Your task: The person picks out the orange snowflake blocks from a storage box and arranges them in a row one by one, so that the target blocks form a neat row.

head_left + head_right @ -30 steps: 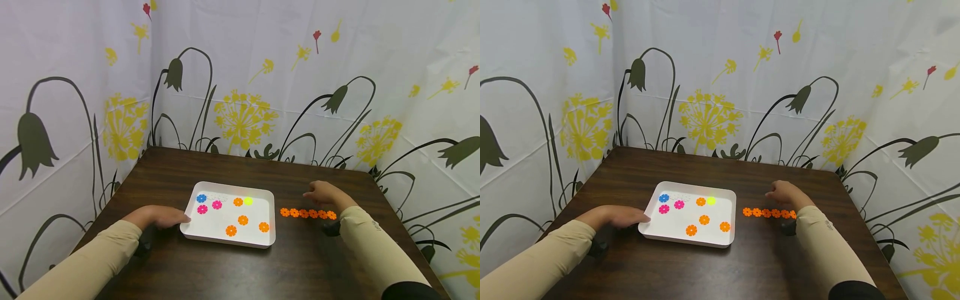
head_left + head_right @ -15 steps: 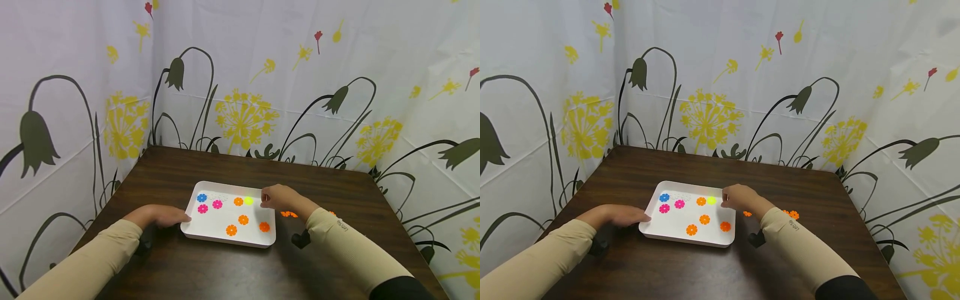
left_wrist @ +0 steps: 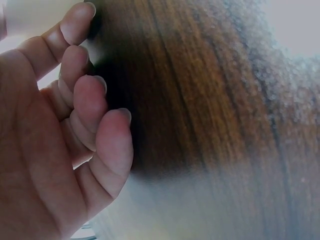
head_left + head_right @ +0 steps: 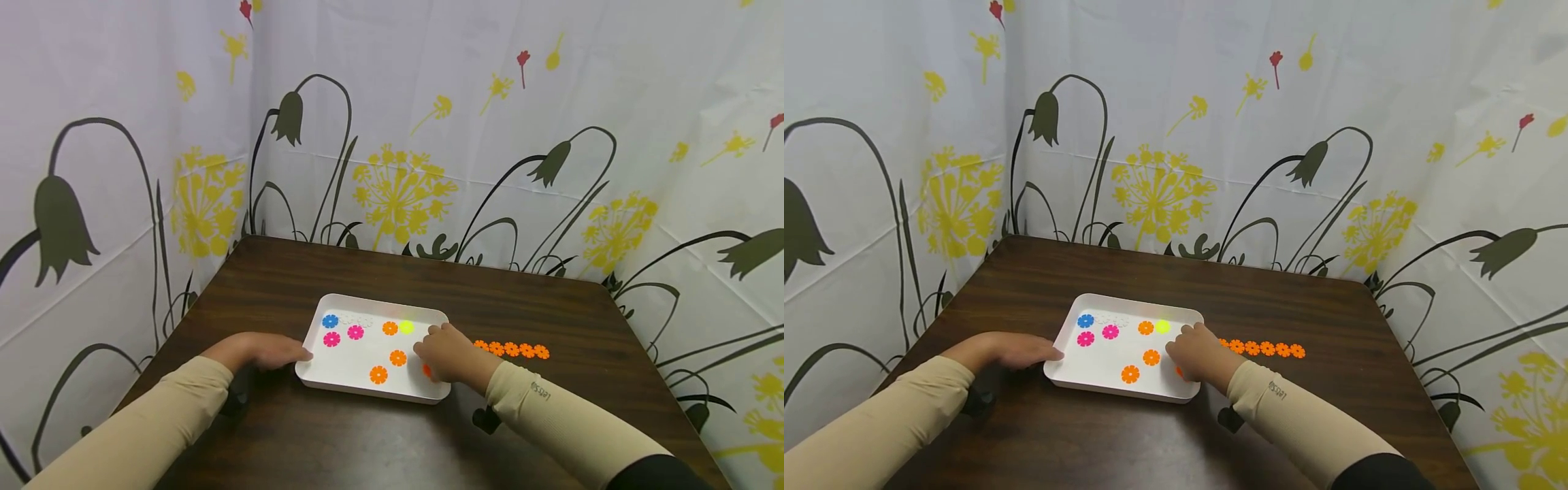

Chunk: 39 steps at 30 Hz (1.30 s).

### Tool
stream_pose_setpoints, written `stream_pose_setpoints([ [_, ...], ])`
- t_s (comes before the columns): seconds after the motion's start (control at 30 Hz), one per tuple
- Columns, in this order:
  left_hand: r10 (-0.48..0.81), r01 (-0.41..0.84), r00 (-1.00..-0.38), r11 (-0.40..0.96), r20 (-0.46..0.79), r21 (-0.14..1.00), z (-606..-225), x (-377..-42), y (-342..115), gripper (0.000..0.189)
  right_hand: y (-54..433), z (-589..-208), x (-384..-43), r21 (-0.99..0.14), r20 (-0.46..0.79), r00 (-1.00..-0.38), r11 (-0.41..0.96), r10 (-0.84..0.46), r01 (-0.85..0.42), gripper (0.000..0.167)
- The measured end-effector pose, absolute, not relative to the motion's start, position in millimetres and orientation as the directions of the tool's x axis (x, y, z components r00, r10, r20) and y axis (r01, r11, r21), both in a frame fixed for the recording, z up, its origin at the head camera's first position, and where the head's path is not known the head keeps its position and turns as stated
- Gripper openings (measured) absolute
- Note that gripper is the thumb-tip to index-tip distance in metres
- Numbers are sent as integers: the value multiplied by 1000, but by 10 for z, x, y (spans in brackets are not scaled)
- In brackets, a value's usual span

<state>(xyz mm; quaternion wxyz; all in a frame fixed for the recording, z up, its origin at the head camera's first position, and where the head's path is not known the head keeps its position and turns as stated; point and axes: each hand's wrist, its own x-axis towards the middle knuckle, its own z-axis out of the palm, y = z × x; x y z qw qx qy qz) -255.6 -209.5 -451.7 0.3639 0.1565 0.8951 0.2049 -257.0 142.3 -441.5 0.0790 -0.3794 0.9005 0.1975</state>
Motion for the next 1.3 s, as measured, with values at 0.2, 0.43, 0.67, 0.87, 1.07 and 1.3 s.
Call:
stream_pose_setpoints([
  [0.2, 434, 141, -685, 867, -585, 478, -4510, -2560, -2092, 60, 1410, -4428, -2593, 224, -292, -703, 669, -648, -709, 22],
  [0.43, 442, 146, -685, 862, -579, 485, -4512, -2558, -2091, 59, 1453, -4491, -2653, 140, -305, -729, 728, -614, -671, 25],
  [0.67, 439, 142, -687, 863, -579, 485, -4515, -2558, -2091, 60, 1518, -4518, -2721, 10, -311, -708, 743, -633, -669, 17],
  [0.87, 432, 138, -696, 864, -574, 484, -4509, -2551, -2093, 61, 1573, -4410, -2798, -224, -294, -728, 785, -620, -578, 10],
  [1.07, 429, 140, -698, 867, -573, 479, -4510, -2549, -2083, 61, 1735, -4259, -2888, -566, -278, -781, 752, -560, -337, 2],
  [1.3, 423, 141, -701, 872, -575, 469, -4508, -2539, -2087, 62, 2149, -4174, -3017, -745, -293, -817, 654, -497, -131, 19],
])
